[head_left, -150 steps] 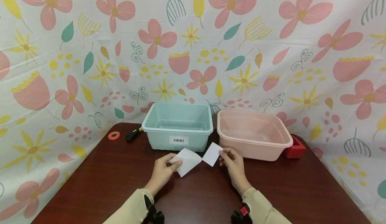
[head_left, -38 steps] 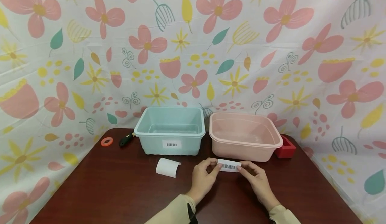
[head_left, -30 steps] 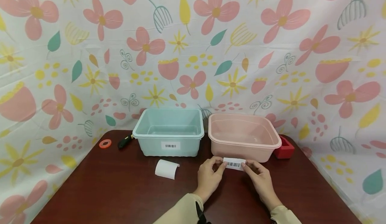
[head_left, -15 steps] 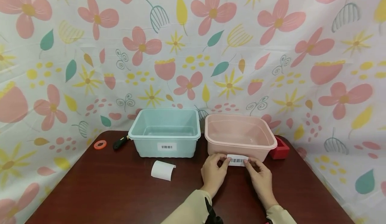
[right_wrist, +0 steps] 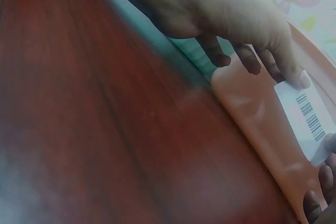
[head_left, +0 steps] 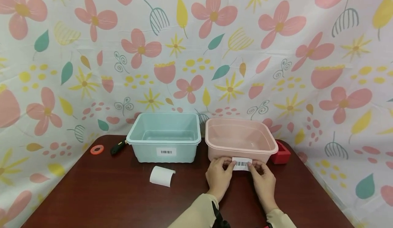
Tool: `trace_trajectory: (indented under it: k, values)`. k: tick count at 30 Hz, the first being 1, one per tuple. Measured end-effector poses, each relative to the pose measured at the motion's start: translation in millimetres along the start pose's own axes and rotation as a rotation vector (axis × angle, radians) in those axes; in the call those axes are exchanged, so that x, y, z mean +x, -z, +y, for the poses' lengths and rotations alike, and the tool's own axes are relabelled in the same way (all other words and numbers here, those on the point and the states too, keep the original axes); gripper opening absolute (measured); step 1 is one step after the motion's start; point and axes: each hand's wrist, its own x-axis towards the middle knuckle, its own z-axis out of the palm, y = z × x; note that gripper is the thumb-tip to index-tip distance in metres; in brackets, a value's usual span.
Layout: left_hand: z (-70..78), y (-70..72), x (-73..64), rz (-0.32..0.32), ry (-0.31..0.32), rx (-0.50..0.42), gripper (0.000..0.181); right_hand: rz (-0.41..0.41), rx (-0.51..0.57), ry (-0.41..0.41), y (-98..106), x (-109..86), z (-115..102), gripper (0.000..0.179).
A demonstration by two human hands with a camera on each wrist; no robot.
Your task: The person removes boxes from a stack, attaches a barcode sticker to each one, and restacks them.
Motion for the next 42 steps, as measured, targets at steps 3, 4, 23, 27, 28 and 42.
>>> trace_trajectory:
  k: [3, 4, 23, 27, 28, 42]
  values:
    - [0.4, -3.1, -0.5, 0.03, 0.018, 0.004, 0.012, 0.025, -0.01, -0.003, -3, -1.3, 0, 0.018]
    - [0.7, -3.9, -0.4, 0.043, 0.022, 0.009, 0.012, 0.033, -0.012, -0.001, -4, -1.1, -1, 0.018]
    - [2.9, -13.1, 6.4, 0.153, 0.049, 0.056, 0.015, 0.142, -0.073, 0.017, -19, 7.0, -4, 0.019]
    - [2.7, -14.2, 7.3, 0.16, 0.055, 0.054, 0.016, 0.157, -0.064, 0.009, -23, 4.4, -6, 0.018]
    - [2.3, -14.3, 7.4, 0.159, 0.057, 0.059, 0.015, 0.159, -0.06, 0.009, -25, 3.6, -6, 0.018]
    - [2.7, -15.2, 7.5, 0.15, 0.071, 0.065, 0.017, 0.194, -0.048, 0.042, -27, 1.5, -9, 0.015]
